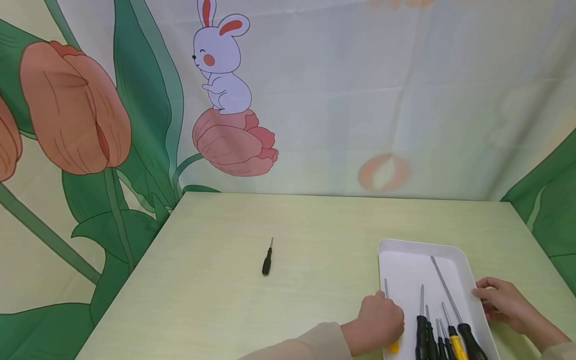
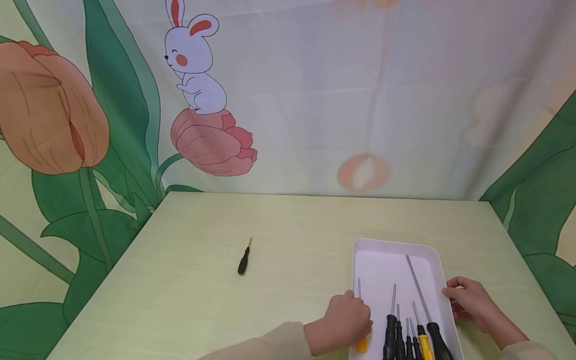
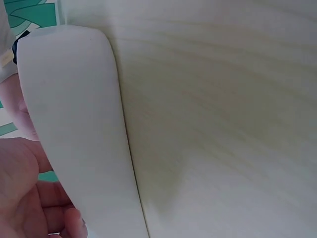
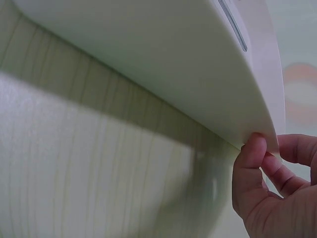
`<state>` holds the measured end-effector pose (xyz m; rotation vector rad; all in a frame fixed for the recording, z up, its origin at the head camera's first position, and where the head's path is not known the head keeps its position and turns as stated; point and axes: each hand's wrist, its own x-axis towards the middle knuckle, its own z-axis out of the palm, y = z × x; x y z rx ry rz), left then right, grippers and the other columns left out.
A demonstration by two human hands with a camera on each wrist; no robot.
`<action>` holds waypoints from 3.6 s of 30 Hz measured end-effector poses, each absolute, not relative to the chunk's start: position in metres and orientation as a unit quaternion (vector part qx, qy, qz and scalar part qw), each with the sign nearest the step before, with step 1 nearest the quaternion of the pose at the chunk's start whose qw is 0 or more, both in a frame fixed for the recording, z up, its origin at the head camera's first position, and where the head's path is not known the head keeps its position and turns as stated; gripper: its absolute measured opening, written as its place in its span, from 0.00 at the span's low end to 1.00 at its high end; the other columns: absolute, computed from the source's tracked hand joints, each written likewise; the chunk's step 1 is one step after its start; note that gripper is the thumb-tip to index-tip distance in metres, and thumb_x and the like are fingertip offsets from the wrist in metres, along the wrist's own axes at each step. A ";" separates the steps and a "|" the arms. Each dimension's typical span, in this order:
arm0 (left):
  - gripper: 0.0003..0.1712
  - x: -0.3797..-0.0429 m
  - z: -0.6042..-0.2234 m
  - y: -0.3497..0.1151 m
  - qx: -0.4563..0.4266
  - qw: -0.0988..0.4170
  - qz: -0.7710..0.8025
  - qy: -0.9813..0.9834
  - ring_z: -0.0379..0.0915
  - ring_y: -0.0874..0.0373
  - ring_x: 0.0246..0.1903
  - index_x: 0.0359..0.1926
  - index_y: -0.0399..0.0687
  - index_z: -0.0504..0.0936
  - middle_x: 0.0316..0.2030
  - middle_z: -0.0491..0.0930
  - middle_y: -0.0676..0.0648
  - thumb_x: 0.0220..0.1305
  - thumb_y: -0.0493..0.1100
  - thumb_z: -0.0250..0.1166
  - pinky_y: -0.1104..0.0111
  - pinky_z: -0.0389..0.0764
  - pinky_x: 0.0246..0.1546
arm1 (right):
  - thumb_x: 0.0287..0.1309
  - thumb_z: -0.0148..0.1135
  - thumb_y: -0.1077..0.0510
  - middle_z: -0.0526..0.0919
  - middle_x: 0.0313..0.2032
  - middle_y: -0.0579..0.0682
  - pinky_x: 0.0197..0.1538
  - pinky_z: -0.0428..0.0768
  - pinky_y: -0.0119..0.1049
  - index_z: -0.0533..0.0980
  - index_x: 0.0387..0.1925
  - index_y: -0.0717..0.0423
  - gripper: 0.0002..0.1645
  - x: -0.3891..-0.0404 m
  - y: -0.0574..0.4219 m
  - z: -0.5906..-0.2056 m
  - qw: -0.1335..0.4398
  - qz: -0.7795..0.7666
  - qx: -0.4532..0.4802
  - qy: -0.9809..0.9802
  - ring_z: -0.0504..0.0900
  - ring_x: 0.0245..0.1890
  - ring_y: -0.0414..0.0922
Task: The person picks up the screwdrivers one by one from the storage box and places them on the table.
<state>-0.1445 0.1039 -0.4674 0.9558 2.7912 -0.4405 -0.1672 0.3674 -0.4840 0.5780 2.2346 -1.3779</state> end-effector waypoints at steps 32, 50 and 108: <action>0.13 -0.156 -0.477 0.116 0.239 0.059 -0.101 0.964 0.61 0.62 0.17 0.23 0.57 0.76 0.14 0.71 0.56 0.55 0.58 0.57 0.69 0.61 0.17 | 0.56 0.50 0.58 0.73 0.24 0.46 0.28 0.74 0.36 0.61 0.44 0.70 0.20 -0.165 0.367 -0.486 0.217 -0.515 0.199 0.805 0.73 0.24 0.42; 0.12 -0.160 -0.474 0.124 0.178 0.097 -0.072 0.977 0.65 0.61 0.18 0.19 0.57 0.78 0.16 0.72 0.56 0.50 0.56 0.61 0.68 0.63 0.18 | 0.57 0.50 0.56 0.73 0.25 0.47 0.29 0.74 0.36 0.61 0.45 0.70 0.22 -0.166 0.368 -0.484 0.220 -0.507 0.203 0.808 0.73 0.24 0.43; 0.11 -0.173 -0.457 0.092 0.159 0.253 0.235 0.925 0.61 0.64 0.18 0.17 0.57 0.77 0.14 0.69 0.60 0.47 0.56 0.63 0.73 0.57 0.20 | 0.57 0.50 0.56 0.73 0.25 0.45 0.28 0.74 0.35 0.62 0.43 0.69 0.19 -0.165 0.369 -0.485 0.222 -0.515 0.199 0.804 0.73 0.24 0.42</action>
